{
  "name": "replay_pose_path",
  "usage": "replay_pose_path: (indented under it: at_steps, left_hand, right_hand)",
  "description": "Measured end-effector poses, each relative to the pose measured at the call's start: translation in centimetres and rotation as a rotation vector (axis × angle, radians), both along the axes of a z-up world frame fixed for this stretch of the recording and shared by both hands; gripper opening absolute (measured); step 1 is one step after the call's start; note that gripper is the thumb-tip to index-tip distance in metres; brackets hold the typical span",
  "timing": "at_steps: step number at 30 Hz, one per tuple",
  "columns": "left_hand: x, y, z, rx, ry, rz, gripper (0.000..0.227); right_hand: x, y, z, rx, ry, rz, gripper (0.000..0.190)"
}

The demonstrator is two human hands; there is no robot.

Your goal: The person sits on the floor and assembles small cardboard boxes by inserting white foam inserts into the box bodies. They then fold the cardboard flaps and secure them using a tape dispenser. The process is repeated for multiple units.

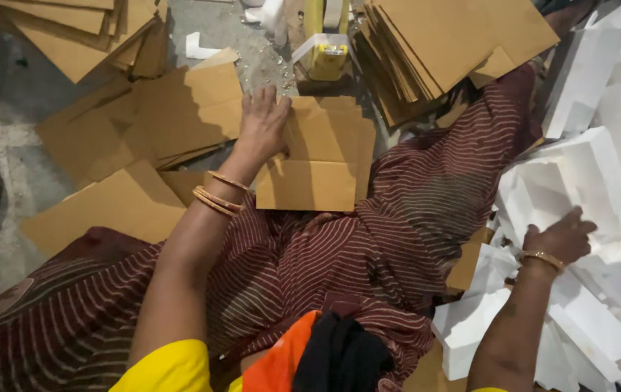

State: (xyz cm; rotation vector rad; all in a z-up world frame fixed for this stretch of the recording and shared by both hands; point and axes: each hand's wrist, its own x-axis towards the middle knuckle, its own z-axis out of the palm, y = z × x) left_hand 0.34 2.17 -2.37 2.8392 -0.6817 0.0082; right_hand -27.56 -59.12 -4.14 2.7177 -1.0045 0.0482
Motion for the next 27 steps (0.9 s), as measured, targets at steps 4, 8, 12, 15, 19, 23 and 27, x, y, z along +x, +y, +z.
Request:
replay_pose_path:
  at_steps: [4, 8, 12, 15, 19, 23, 27]
  left_hand:
    - [-0.4, 0.0, -0.7, 0.035, -0.168, -0.012, 0.067]
    - [-1.1, 0.4, -0.5, 0.027, -0.184, -0.028, 0.057]
    - [-1.5, 0.5, 0.4, 0.013, -0.188, -0.039, 0.062]
    - [-1.3, 0.8, 1.6, -0.079, -0.001, -0.016, 0.076]
    - [0.1, 0.9, 1.5, -0.061, 0.070, 0.042, 0.079]
    - [2.0, 0.8, -0.4, -0.166, -0.028, 0.041, 0.072]
    - [3.3, 1.0, -1.3, -0.242, 0.002, 0.019, 0.062]
  right_hand:
    - [1.9, 0.9, -0.2, -0.103, -0.052, -0.016, 0.093]
    - [2.5, -0.6, 2.2, -0.050, -0.153, 0.142, 0.067]
    - [3.7, -2.1, 4.2, 0.057, -0.049, 0.118, 0.060]
    - [2.8, -0.6, 6.3, -0.005, -0.244, 0.203, 0.049]
    - [1.9, 5.7, 11.8, 0.234, -0.716, 0.351, 0.045]
    - [6.8, 14.6, 15.1, 0.220, -0.648, 0.604, 0.046]
    - [12.6, 28.7, 12.9, 0.512, -0.501, 1.155, 0.030]
